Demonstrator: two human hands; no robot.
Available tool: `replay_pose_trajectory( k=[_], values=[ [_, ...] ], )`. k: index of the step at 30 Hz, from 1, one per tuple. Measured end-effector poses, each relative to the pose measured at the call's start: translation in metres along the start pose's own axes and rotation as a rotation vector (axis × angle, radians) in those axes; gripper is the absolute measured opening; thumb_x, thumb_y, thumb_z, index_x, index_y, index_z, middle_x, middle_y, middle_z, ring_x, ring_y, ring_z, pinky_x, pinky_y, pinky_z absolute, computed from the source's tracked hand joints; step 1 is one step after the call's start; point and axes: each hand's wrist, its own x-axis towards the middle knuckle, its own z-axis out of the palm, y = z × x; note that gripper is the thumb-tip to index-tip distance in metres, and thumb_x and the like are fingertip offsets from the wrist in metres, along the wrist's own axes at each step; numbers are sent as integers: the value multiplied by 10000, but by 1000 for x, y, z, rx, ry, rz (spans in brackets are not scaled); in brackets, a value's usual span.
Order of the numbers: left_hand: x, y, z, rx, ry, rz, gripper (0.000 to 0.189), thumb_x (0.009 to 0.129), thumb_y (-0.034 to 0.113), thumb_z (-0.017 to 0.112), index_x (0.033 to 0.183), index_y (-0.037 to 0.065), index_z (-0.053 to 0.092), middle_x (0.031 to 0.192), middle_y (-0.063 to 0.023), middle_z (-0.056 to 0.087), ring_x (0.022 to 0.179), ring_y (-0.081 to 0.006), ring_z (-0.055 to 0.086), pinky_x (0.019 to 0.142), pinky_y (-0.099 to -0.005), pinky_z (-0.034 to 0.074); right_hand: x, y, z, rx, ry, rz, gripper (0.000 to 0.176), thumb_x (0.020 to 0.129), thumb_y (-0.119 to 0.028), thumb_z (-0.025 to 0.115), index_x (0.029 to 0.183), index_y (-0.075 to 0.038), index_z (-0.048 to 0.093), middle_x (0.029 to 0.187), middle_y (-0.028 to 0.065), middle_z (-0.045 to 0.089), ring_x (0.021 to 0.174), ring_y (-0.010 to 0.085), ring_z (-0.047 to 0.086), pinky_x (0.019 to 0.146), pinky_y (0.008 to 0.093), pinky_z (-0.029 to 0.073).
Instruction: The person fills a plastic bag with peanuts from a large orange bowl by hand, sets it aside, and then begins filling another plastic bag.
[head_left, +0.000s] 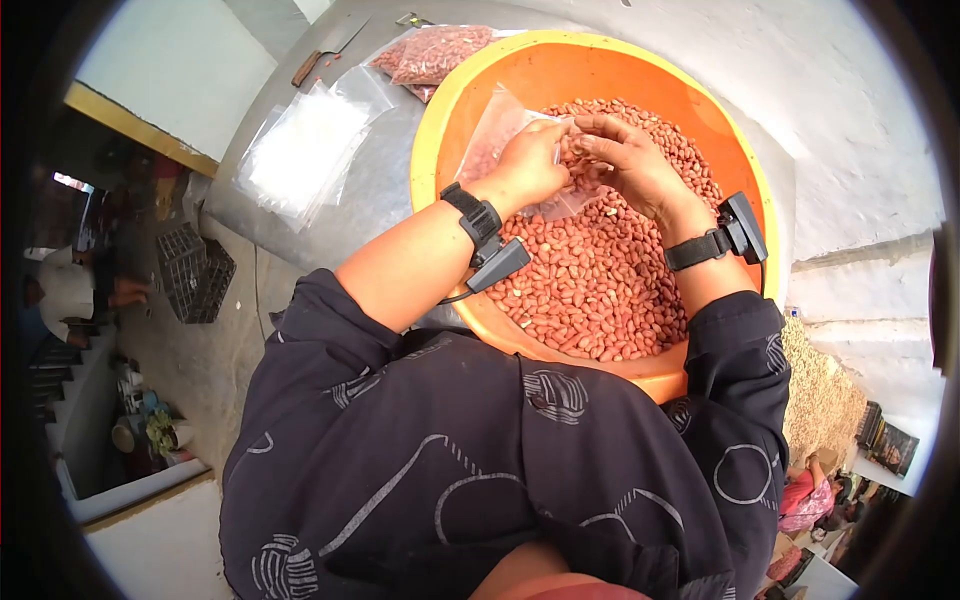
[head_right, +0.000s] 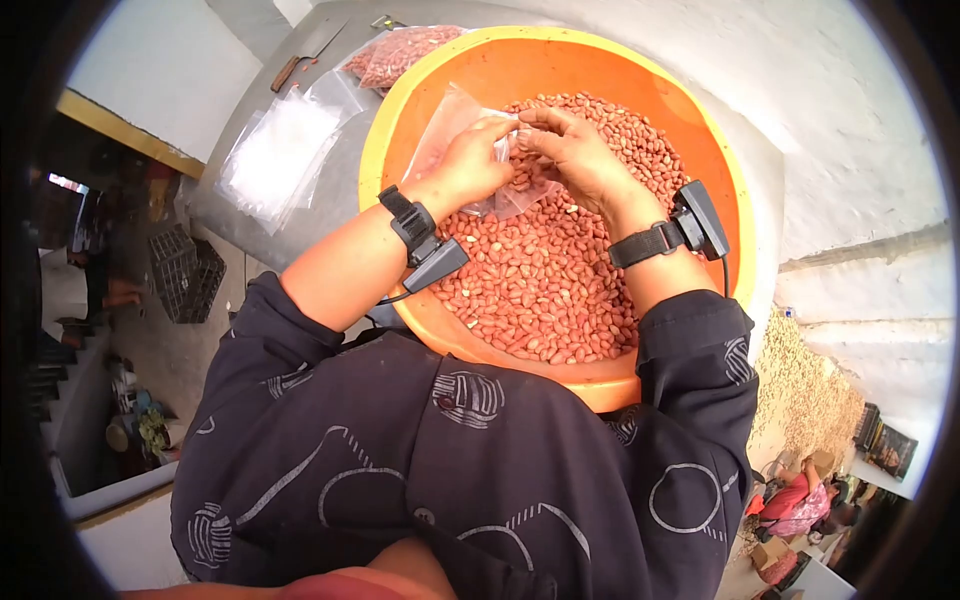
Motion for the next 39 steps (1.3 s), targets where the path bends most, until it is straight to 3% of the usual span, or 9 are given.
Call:
replay_pose_trajectory(
  k=[5,8,11,15,20,23,26,27,39],
  values=[
    [1,4,-9,52,10,-47,537,672,55,620,1197,-32,553,1212,-226,546,1167,-330,507,1006,-354,398,-5,-2,-29,-261,133,-52,319,876,-219,574,1156,-66,585,1099,42,616,970,140,595,817,298,485],
    [1,-6,-7,117,30,-37,534,680,60,602,1208,-9,553,1190,-221,549,1139,-337,518,988,-358,409,11,28,-85,-1220,378,-268,377,838,-277,610,1123,-32,601,1036,111,653,955,213,612,809,345,487],
    [1,-11,-6,154,67,-36,538,686,67,586,1217,-9,547,1200,-221,543,1141,-338,516,985,-357,409,7,55,-120,-1484,379,58,412,794,-350,651,1054,-31,637,984,162,661,928,251,624,810,344,484],
    [1,-11,-10,139,68,-63,566,682,81,589,1233,-32,527,1233,-229,527,1163,-333,507,996,-355,400,-6,25,-72,-993,-40,498,342,785,-360,698,934,-55,656,841,91,664,816,190,605,719,346,482],
    [1,-7,-13,156,54,-100,558,689,67,580,1237,-32,528,1239,-224,534,1180,-325,499,1013,-353,386,-15,61,-22,-1396,-500,48,494,640,-326,784,1022,-38,658,950,151,678,899,280,637,797,363,486],
    [2,-9,-14,157,57,-99,544,691,56,578,1227,-27,539,1240,-223,539,1188,-317,498,1016,-351,385,-24,28,0,-1199,-658,344,471,647,-222,756,1056,-22,635,897,124,681,884,246,638,794,348,490],
    [3,-9,-14,128,40,-83,533,698,69,583,1221,-28,540,1227,-225,539,1170,-330,503,1004,-357,392,-12,49,-24,-881,-768,94,222,656,-55,697,863,-18,626,713,34,601,600,158,596,538,281,472],
    [3,-8,-15,111,33,-78,529,702,76,586,1218,-30,540,1221,-225,539,1161,-337,505,1000,-361,395,-19,32,-18,-652,-636,427,155,675,-19,661,826,-35,629,701,9,593,545,101,561,484,228,437],
    [4,-8,-5,80,41,11,525,685,37,587,1209,2,558,1209,-189,569,1153,-306,529,993,-351,408,-4,1,5,128,-15,-28,234,886,-170,592,1054,-7,602,880,40,629,720,117,606,629,226,481]
  ],
)
